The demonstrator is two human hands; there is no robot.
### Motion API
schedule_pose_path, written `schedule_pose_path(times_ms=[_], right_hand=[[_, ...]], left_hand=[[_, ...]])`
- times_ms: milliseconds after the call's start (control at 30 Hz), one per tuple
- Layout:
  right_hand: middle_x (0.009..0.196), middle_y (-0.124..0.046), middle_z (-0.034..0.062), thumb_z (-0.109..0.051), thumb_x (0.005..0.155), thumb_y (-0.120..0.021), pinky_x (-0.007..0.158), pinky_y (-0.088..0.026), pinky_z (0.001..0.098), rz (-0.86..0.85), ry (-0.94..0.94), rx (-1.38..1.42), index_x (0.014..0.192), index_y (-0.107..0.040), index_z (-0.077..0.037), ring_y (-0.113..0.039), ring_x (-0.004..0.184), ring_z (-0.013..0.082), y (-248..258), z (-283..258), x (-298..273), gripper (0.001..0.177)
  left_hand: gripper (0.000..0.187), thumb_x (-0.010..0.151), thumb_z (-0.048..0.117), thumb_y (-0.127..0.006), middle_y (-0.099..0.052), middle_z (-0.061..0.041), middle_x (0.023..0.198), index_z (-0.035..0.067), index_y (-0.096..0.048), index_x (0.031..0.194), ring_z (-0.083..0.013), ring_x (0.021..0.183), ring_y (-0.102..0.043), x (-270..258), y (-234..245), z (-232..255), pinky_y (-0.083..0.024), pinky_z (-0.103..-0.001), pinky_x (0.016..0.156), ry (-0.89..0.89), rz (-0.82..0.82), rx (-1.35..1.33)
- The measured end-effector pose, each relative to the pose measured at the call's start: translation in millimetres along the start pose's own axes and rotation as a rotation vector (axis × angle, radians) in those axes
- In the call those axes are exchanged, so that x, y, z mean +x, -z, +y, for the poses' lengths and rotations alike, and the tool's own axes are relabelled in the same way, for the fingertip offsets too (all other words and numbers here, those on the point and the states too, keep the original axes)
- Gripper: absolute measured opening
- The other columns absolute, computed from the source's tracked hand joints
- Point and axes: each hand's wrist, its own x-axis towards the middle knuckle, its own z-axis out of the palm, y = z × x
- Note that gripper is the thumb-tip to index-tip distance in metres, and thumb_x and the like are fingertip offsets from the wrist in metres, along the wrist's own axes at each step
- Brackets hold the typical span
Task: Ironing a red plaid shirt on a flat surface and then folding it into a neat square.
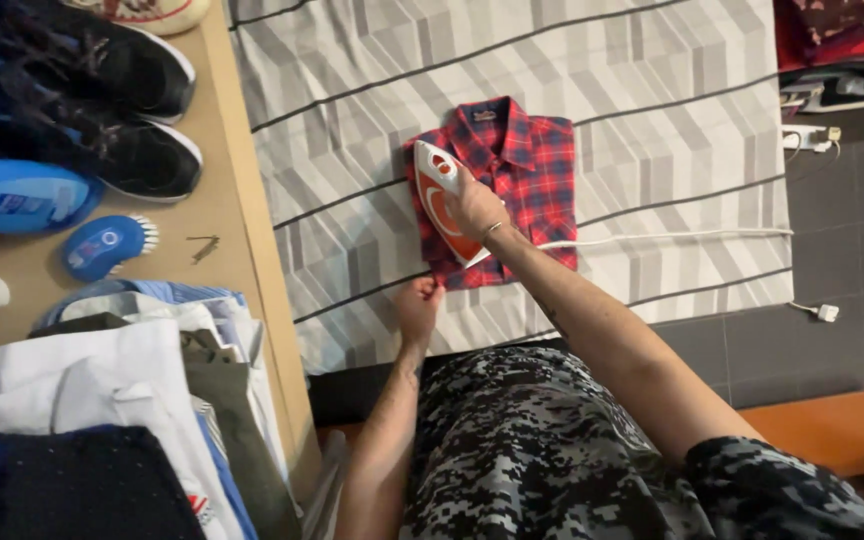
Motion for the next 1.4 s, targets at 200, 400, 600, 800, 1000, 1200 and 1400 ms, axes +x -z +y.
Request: schedule_pose_path(times_ms=[200,400,600,800,1000,1200,1400], right_hand=[[0.118,-0.068,0.025,-0.04,0.101,-0.052,0.1,-0.055,0.0561,0.082,-0.042,-0.079,0.146,-0.032,-0.018,-0.068,0.112,0.0447,-1,-29,15,0.054],[0.115,-0.069,0.0216,-0.042,0.1,-0.053,0.096,-0.058,0.054,0.125,-0.035,-0.12,0.146,-0.032,-0.019,-0.07,0.109,0.0427,-12,-24,32,0.056],[0.113,-0.069,0.0232,-0.043,0.1,-0.053,0.093,-0.059,0.0545,0.108,0.021,-0.148,0.149,-0.032,-0.017,-0.071,0.105,0.0442,0,-24,8,0.059],[0.117,-0.066,0.0276,-0.037,0.099,-0.051,0.092,-0.058,0.0569,0.067,0.121,-0.169,0.152,-0.028,-0.01,-0.07,0.104,0.0485,21,-65,-28,0.064],[0.122,-0.065,0.0233,-0.046,0.104,-0.045,0.089,-0.061,0.0524,0.087,0.03,-0.216,0.156,-0.023,-0.011,-0.072,0.101,0.0451,-15,-39,2,0.067],[0.12,-0.065,0.0205,-0.044,0.106,-0.047,0.087,-0.062,0.0505,0.186,0.025,-0.239,0.157,-0.022,-0.009,-0.073,0.101,0.0426,-4,-54,40,0.066],[0.118,-0.066,0.0158,-0.053,0.103,-0.048,0.091,-0.061,0.0505,0.119,-0.016,-0.142,0.153,-0.021,-0.018,-0.072,0.105,0.0409,-4,-44,59,0.067]], left_hand=[[0.029,0.073,0.028,-0.087,-0.074,-0.001,0.077,0.015,-0.077,0.096,-0.0198,0.073,-0.073,1,8,7,-0.058,-0.032,0.067,-0.065,0.009,0.049],[0.025,0.071,0.029,-0.086,-0.073,0.002,0.074,0.017,-0.076,0.091,-0.0193,0.07,-0.073,3,8,11,-0.059,-0.032,0.066,-0.075,0.007,0.096],[0.023,0.076,0.028,-0.085,-0.072,0.001,0.075,0.016,-0.074,0.092,-0.0191,0.071,-0.073,-2,17,22,-0.058,-0.031,0.068,-0.129,0.021,0.126],[0.023,0.079,0.025,-0.082,-0.071,-0.001,0.078,0.013,-0.072,0.095,-0.0216,0.075,-0.071,-6,18,25,-0.058,-0.033,0.07,-0.15,0.022,0.145],[0.025,0.081,0.025,-0.082,-0.069,-0.001,0.081,0.013,-0.069,0.099,-0.0216,0.076,-0.07,-9,23,30,-0.058,-0.033,0.071,-0.148,-0.005,0.196],[0.025,0.08,0.024,-0.082,-0.068,-0.002,0.081,0.013,-0.068,0.098,-0.0235,0.077,-0.071,-7,11,18,-0.058,-0.036,0.071,-0.125,0.015,0.162],[0.024,0.08,0.023,-0.082,-0.066,0.0,0.08,0.015,-0.066,0.096,-0.0226,0.077,-0.069,-7,8,13,-0.057,-0.036,0.071,-0.164,0.047,0.162]])
